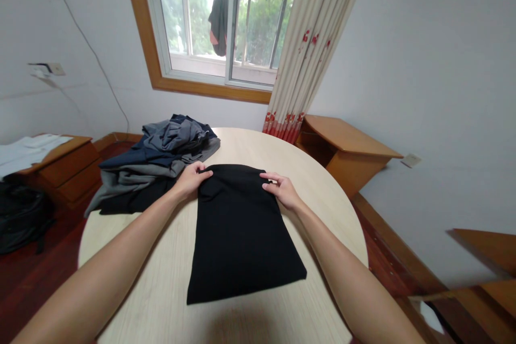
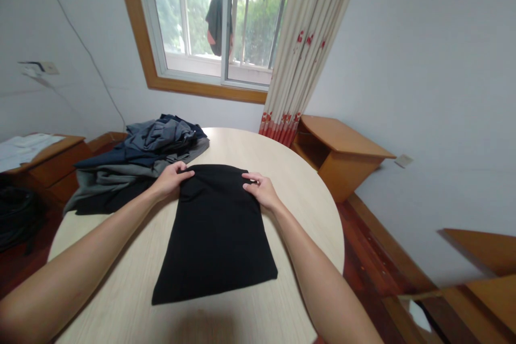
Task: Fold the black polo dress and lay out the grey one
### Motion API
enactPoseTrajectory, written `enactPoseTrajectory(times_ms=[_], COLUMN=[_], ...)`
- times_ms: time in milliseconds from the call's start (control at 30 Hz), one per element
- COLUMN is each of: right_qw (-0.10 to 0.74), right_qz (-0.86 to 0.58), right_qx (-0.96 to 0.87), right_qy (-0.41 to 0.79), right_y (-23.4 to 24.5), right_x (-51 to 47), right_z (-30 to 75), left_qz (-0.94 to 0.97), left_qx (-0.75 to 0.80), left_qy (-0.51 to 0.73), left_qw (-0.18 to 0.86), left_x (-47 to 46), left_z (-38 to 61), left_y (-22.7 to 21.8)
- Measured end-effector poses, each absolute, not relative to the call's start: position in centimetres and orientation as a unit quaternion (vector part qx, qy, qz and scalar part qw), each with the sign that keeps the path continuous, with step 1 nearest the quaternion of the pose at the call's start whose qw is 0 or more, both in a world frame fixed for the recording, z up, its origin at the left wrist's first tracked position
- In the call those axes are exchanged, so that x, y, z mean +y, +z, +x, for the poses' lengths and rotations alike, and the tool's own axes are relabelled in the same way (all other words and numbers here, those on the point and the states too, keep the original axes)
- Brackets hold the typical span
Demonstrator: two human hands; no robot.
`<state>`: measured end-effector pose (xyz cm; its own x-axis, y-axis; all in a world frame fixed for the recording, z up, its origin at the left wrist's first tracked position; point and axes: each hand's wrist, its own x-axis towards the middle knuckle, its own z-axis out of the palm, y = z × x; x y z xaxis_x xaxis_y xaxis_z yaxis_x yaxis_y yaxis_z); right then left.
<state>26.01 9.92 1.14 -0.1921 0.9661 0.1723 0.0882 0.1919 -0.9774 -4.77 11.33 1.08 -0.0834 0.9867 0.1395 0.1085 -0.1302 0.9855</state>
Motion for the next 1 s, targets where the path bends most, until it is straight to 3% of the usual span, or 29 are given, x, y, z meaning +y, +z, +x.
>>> enactPoseTrajectory(times_ms=[133,233,433,567,633,767,867,1000], right_qw=[0.504,0.472,0.39,0.354,0.321,0.2,0.118,0.118], right_qz=[-0.391,-0.435,-0.513,-0.544,-0.572,-0.636,-0.65,-0.633], right_qx=[-0.661,-0.64,-0.579,-0.642,-0.674,-0.711,-0.722,-0.733], right_qy=[0.396,0.422,0.5,0.408,0.338,0.222,0.207,0.219], right_y=[2.5,2.1,-0.4,0.2,1.0,2.3,2.4,1.3], right_x=[9.6,9.8,10.2,10.0,9.5,7.8,6.9,7.6], right_z=[26.8,26.9,26.3,26.9,27.2,27.7,27.8,27.7], left_qz=[0.524,0.508,0.574,0.648,0.659,0.632,0.619,0.637], left_qx=[0.446,0.469,0.596,0.666,0.687,0.661,0.645,0.652], left_qy=[0.606,0.606,0.45,0.305,0.202,0.074,0.089,0.144], left_qw=[0.397,0.393,0.335,0.207,0.231,0.398,0.438,0.386], left_x=[11.4,11.5,10.8,8.9,7.5,5.1,4.3,5.2], left_z=[-5.3,-5.3,-5.1,-5.7,-5.7,-4.9,-3.9,-3.1], left_y=[3.0,2.8,0.6,1.8,2.6,3.3,3.0,2.0])
